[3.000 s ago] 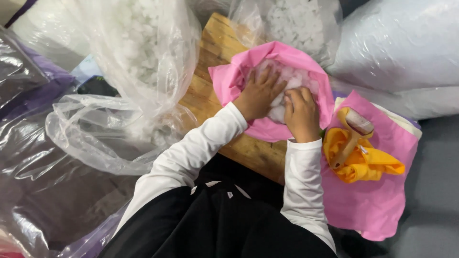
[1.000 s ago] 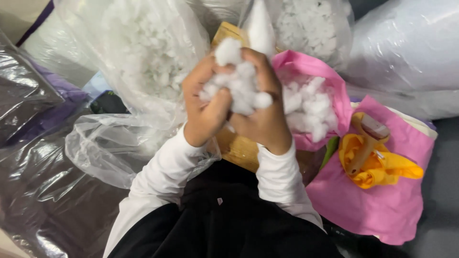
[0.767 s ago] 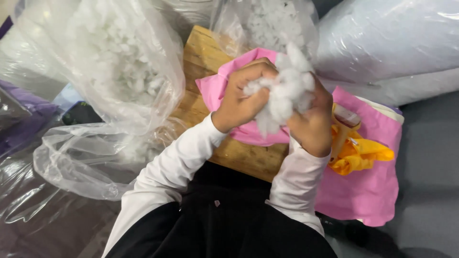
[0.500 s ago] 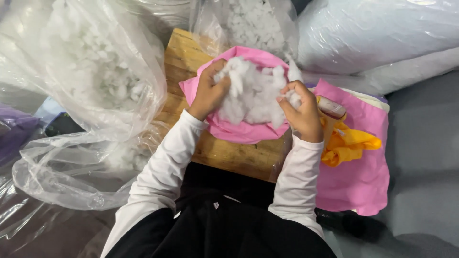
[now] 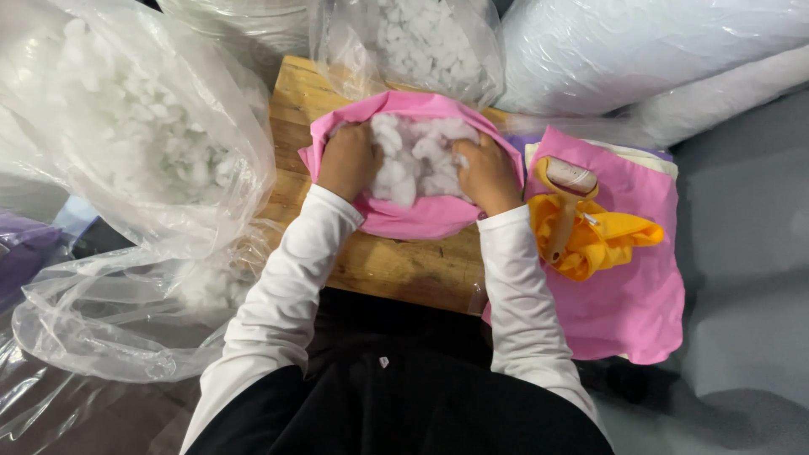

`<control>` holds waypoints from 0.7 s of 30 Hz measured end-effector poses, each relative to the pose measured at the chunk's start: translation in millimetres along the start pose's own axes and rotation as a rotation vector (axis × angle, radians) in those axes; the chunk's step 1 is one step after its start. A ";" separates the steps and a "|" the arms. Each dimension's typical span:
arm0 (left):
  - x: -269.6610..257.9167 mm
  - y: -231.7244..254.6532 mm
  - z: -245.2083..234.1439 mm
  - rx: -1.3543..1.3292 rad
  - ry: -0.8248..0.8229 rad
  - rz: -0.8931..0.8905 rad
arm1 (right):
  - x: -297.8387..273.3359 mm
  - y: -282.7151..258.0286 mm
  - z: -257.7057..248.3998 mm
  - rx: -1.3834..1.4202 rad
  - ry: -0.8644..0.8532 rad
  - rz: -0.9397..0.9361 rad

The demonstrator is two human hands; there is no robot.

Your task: Stuffing a pink pillowcase with white fiberfill material from a large bag and smoothing it out.

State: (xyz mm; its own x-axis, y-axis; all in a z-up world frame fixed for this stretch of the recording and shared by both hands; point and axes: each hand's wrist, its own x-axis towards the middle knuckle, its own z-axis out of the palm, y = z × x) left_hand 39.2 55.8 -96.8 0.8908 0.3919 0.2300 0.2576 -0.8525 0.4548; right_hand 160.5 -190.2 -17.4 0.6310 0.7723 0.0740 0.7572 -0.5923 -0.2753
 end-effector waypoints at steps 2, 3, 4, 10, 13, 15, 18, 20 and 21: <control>-7.7 25.8 -32.9 -0.064 0.023 0.037 | -11.1 -14.6 -23.7 0.049 0.061 -0.054; -9.8 38.2 -50.7 -0.126 0.050 0.073 | -14.8 -22.2 -36.3 0.098 0.125 -0.112; -13.0 50.2 -63.9 -0.124 0.052 0.075 | -20.5 -36.2 -47.5 0.099 0.128 -0.112; -27.8 90.7 -87.4 -0.556 0.168 0.212 | -40.5 -98.5 -52.1 0.396 0.318 -0.352; -31.9 103.5 -86.9 -0.813 0.212 0.232 | -25.2 -88.5 -6.6 0.217 0.352 -0.317; -36.7 108.4 -81.4 -0.821 0.146 0.143 | -11.6 -75.2 19.5 0.203 0.559 -0.318; -39.4 86.6 -81.0 -0.813 0.232 0.132 | -6.4 -61.0 -4.5 0.379 0.544 -0.366; -43.2 35.4 -54.3 -0.816 0.251 0.118 | -10.8 -51.2 -23.2 0.395 0.591 -0.321; -44.2 9.4 -41.2 -0.817 0.276 0.107 | -10.8 -46.2 -33.1 0.410 0.642 -0.282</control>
State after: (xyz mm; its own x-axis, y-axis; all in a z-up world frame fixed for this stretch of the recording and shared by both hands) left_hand -13.2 44.7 -67.3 0.7448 0.4840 0.4594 -0.2660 -0.4160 0.8696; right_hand 124.3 -178.8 26.2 0.4935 0.5236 0.6945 0.8589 -0.1677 -0.4839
